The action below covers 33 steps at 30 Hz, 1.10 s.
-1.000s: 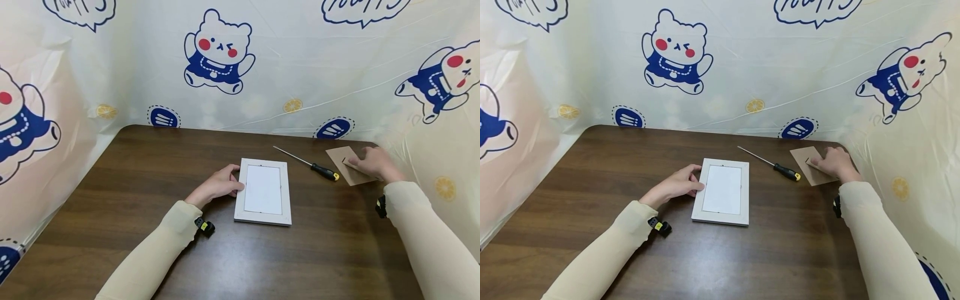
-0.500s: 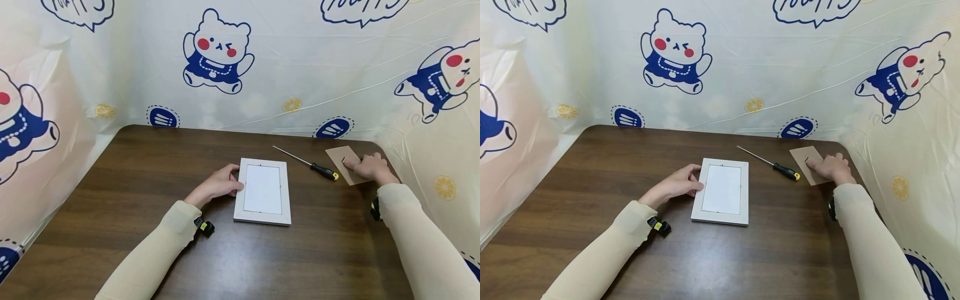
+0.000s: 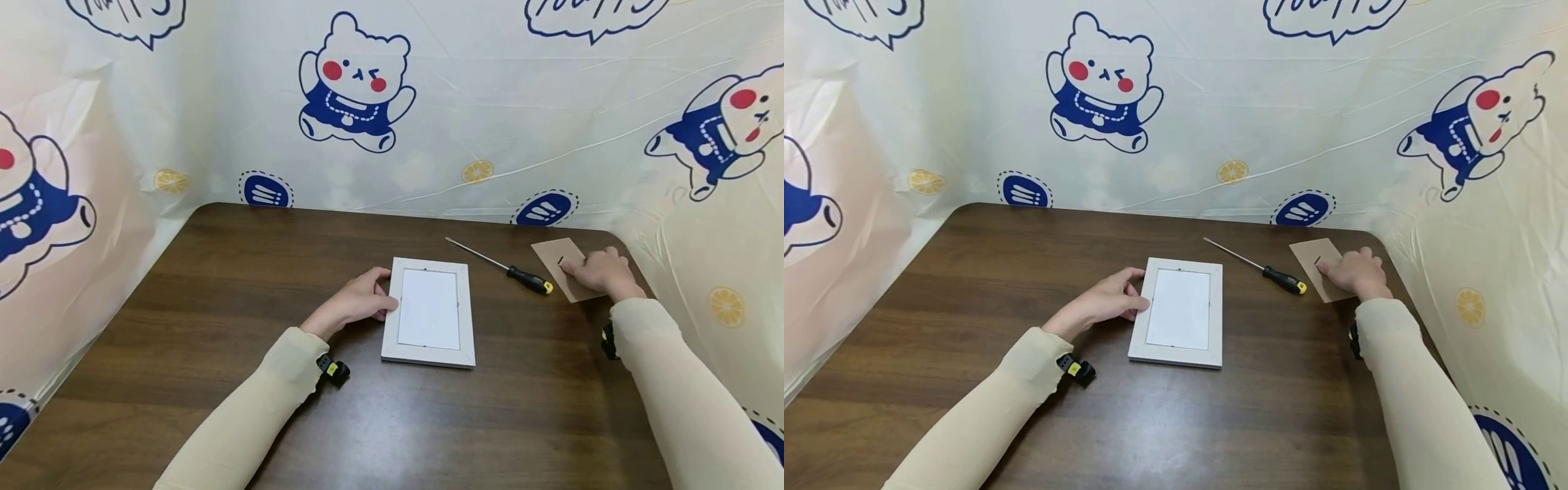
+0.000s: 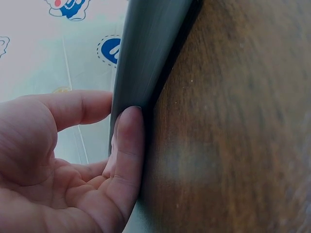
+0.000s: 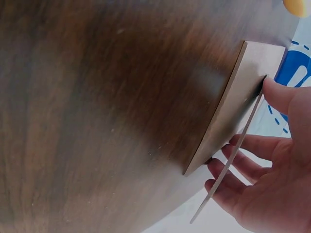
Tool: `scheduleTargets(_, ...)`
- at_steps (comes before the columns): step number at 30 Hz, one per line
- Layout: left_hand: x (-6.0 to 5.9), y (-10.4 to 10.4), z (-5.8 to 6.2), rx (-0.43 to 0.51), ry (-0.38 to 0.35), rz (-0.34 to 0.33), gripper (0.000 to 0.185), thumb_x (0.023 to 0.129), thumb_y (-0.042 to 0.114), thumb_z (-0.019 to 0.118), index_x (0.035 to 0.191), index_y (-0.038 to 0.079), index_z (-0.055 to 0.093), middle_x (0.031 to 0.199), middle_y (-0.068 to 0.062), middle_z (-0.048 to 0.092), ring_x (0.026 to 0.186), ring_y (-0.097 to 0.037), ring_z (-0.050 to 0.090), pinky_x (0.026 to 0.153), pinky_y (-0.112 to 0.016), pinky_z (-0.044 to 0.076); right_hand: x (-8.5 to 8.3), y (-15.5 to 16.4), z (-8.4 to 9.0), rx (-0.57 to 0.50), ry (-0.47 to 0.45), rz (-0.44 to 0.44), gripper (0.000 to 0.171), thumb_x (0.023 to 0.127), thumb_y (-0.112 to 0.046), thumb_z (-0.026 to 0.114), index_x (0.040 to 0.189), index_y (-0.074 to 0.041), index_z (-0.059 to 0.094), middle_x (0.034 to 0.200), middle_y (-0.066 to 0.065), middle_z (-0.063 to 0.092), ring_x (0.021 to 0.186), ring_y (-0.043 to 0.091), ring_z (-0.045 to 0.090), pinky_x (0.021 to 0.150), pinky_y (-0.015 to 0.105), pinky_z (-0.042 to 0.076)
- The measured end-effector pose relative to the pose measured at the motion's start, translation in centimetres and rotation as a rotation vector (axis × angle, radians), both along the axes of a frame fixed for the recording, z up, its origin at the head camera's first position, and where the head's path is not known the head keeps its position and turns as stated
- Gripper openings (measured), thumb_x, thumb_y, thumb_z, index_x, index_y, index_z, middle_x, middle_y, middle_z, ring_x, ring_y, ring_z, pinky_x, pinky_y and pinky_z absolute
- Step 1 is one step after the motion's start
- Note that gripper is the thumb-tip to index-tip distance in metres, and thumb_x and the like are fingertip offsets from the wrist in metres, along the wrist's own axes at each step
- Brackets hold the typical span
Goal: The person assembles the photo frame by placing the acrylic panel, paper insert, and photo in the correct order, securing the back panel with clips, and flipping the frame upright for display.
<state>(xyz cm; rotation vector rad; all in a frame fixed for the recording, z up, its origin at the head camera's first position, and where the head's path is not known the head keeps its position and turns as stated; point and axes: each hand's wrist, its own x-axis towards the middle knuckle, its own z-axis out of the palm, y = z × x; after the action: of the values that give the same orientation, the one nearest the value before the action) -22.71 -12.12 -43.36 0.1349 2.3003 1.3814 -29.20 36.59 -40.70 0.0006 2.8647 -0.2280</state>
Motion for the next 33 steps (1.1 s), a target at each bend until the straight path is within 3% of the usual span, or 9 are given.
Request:
scheduleTargets(14, 0.0, 0.1, 0.1, -0.002, 0.002, -0.007, 0.076, 0.095, 0.016, 0.074, 0.162, 0.008, 0.038, 0.1, -0.013, 0.065, 0.081, -0.022, 0.073, 0.08, -0.035, 0.064, -0.4, -0.2, 0.3, 0.012, 0.003, -0.049, 0.079, 0.107, -0.045, 0.049, 0.127, 0.031, 0.051, 0.132, 0.056, 0.038, 0.121, 0.068, 0.042, 0.101, 0.073, 0.044)
scheduleTargets(23, 0.1, 0.2, 0.3, 0.025, 0.004, 0.001, 0.075, 0.096, 0.013, 0.073, 0.161, 0.005, 0.037, 0.1, -0.015, 0.063, 0.081, -0.024, 0.073, 0.077, -0.034, 0.065, -0.8, -0.4, 0.6, -0.003, -0.031, -0.114, 0.081, 0.106, -0.048, 0.053, 0.127, 0.031, 0.049, 0.124, 0.051, 0.043, 0.106, 0.055, 0.048, 0.093, 0.066, 0.049)
scheduleTargets(33, 0.1, 0.1, 0.5, 0.003, -0.001, 0.001, 0.075, 0.097, 0.016, 0.074, 0.162, 0.008, 0.038, 0.101, -0.014, 0.064, 0.082, -0.023, 0.073, 0.078, -0.034, 0.065, -0.7, 0.3, 1.5, -0.028, -0.049, -0.076, 0.083, 0.103, -0.05, 0.057, 0.123, 0.03, 0.052, 0.116, 0.046, 0.058, 0.1, 0.051, 0.056, 0.09, 0.064, 0.051)
